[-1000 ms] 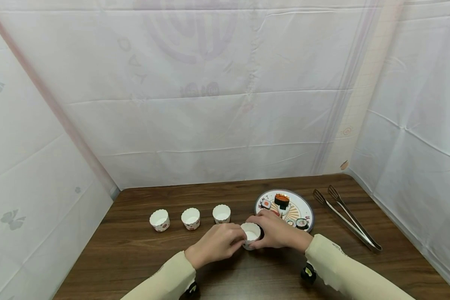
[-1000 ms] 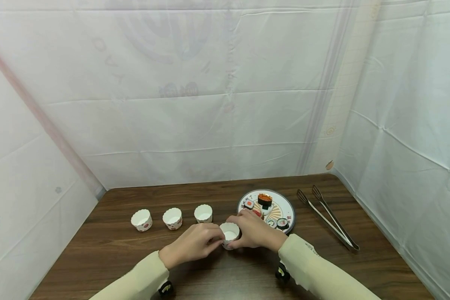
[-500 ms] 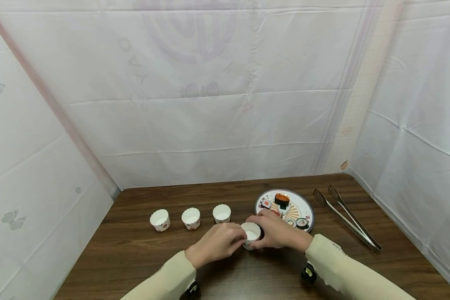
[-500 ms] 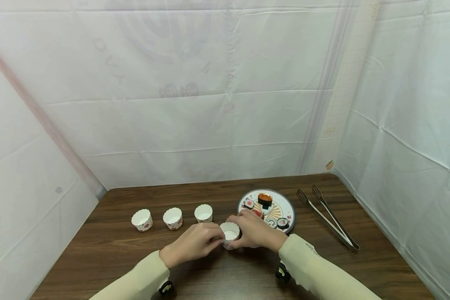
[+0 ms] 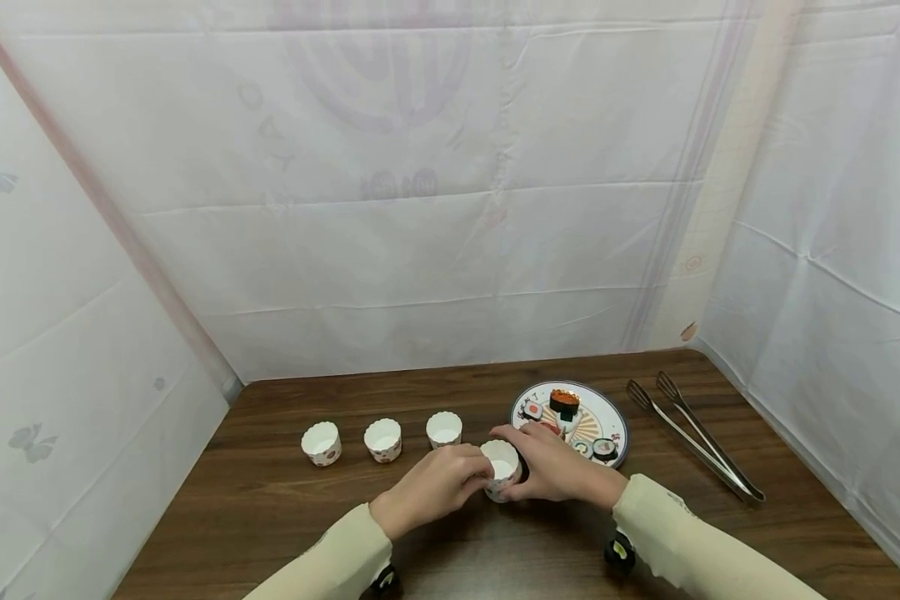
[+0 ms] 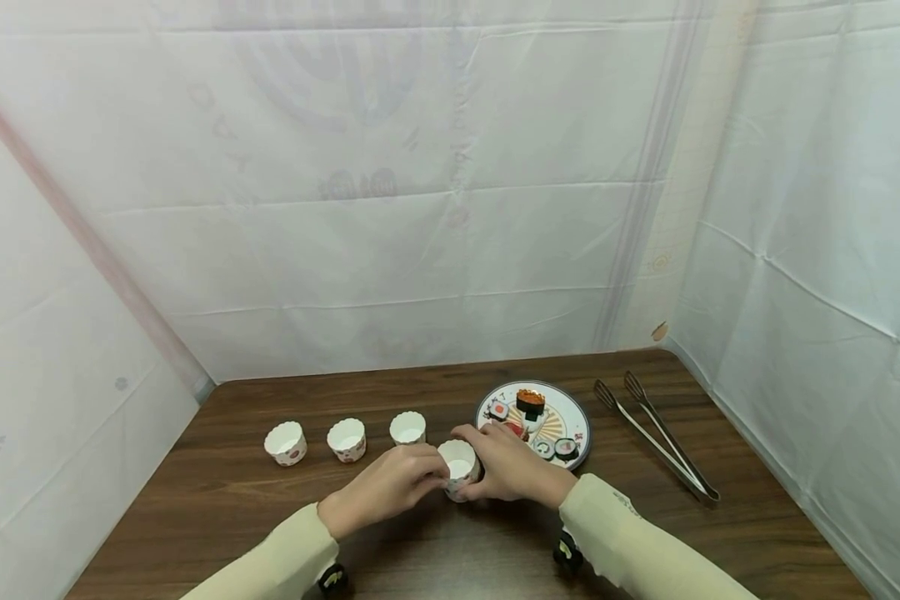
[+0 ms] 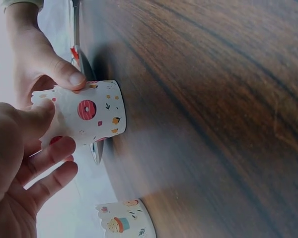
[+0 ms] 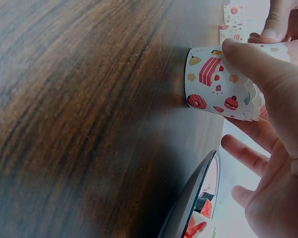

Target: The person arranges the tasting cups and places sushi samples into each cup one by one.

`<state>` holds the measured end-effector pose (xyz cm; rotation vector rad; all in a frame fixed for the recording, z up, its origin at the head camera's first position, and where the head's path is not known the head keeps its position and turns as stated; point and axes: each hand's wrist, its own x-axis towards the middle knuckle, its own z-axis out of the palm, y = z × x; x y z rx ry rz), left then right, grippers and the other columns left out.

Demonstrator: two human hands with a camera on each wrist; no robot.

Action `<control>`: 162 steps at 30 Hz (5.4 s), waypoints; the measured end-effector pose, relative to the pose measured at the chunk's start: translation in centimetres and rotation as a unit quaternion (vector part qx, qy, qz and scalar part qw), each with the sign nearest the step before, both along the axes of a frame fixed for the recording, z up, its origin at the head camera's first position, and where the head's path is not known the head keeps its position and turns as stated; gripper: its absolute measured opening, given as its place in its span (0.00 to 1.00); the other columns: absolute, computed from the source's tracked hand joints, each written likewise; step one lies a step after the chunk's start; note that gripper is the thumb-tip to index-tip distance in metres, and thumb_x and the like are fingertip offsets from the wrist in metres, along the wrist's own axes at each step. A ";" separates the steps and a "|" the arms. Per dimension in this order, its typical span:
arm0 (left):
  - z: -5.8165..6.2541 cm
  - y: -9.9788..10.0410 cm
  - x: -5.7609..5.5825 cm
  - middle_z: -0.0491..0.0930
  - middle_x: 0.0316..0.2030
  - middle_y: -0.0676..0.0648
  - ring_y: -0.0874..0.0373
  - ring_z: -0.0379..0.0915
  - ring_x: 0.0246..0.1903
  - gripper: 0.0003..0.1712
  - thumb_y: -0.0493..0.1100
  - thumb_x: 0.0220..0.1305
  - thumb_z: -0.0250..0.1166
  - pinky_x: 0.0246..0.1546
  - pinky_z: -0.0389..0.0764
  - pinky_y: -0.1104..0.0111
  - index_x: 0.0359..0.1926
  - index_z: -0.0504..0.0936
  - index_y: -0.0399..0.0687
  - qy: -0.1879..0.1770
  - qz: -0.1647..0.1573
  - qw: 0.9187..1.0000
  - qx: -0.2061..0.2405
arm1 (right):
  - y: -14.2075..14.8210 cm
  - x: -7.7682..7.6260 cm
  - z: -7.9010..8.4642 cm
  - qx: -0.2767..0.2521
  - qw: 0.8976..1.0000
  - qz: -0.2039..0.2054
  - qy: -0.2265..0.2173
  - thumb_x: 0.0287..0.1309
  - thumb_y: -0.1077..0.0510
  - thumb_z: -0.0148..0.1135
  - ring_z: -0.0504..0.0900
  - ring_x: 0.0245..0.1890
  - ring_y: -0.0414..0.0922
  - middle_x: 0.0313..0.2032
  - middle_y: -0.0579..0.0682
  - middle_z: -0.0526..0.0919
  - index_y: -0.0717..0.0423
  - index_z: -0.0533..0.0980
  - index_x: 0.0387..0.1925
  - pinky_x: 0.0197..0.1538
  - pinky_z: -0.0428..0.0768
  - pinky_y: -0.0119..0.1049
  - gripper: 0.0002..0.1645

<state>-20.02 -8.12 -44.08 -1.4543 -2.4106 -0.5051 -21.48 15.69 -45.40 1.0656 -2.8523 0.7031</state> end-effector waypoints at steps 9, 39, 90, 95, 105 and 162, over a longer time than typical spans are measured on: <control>0.2 -0.5 0.2 0.82 0.34 0.56 0.67 0.78 0.36 0.03 0.38 0.64 0.74 0.40 0.78 0.79 0.35 0.86 0.48 0.059 -0.021 0.996 0.060 | 0.0 0.1 -0.2 -0.001 1.000 -0.011 0.008 0.51 0.38 0.79 0.75 0.52 0.47 0.53 0.47 0.78 0.53 0.71 0.68 0.52 0.77 0.47 0.48; 2.5 -6.8 1.9 0.84 0.36 0.55 0.65 0.77 0.33 0.12 0.28 0.57 0.75 0.34 0.77 0.80 0.37 0.85 0.48 0.088 0.023 0.979 0.181 | 0.1 -0.2 -0.3 0.027 0.999 0.005 0.022 0.53 0.35 0.76 0.74 0.50 0.44 0.47 0.41 0.82 0.43 0.80 0.56 0.52 0.74 0.47 0.33; -1.9 -22.3 7.7 0.80 0.25 0.64 0.77 0.70 0.25 0.17 0.28 0.42 0.80 0.24 0.72 0.80 0.28 0.86 0.52 0.025 0.207 0.967 0.143 | 0.0 -0.4 -0.1 0.038 0.999 0.000 0.035 0.51 0.37 0.78 0.75 0.52 0.46 0.47 0.44 0.81 0.43 0.81 0.55 0.54 0.74 0.48 0.32; -2.2 -22.3 7.9 0.81 0.26 0.64 0.78 0.70 0.24 0.11 0.34 0.50 0.80 0.23 0.72 0.81 0.29 0.86 0.52 0.008 0.212 0.967 0.141 | 0.0 -0.4 0.1 0.036 0.999 0.002 0.032 0.51 0.37 0.78 0.75 0.51 0.46 0.47 0.44 0.81 0.44 0.81 0.55 0.54 0.74 0.48 0.32; -2.3 -22.4 7.8 0.81 0.26 0.60 0.76 0.70 0.24 0.14 0.28 0.47 0.79 0.21 0.75 0.75 0.29 0.85 0.49 -0.035 0.243 0.964 0.107 | -0.1 -0.3 0.1 0.033 0.999 0.005 0.030 0.52 0.38 0.78 0.75 0.51 0.45 0.46 0.43 0.82 0.45 0.81 0.55 0.54 0.74 0.47 0.32; 3.2 -14.5 5.7 0.84 0.38 0.59 0.75 0.60 0.21 0.19 0.33 0.50 0.80 0.21 0.64 0.84 0.42 0.87 0.55 0.076 0.160 0.976 0.123 | 0.0 -0.1 0.1 0.025 0.999 0.007 0.020 0.52 0.38 0.78 0.75 0.50 0.46 0.47 0.44 0.82 0.47 0.81 0.56 0.53 0.74 0.48 0.33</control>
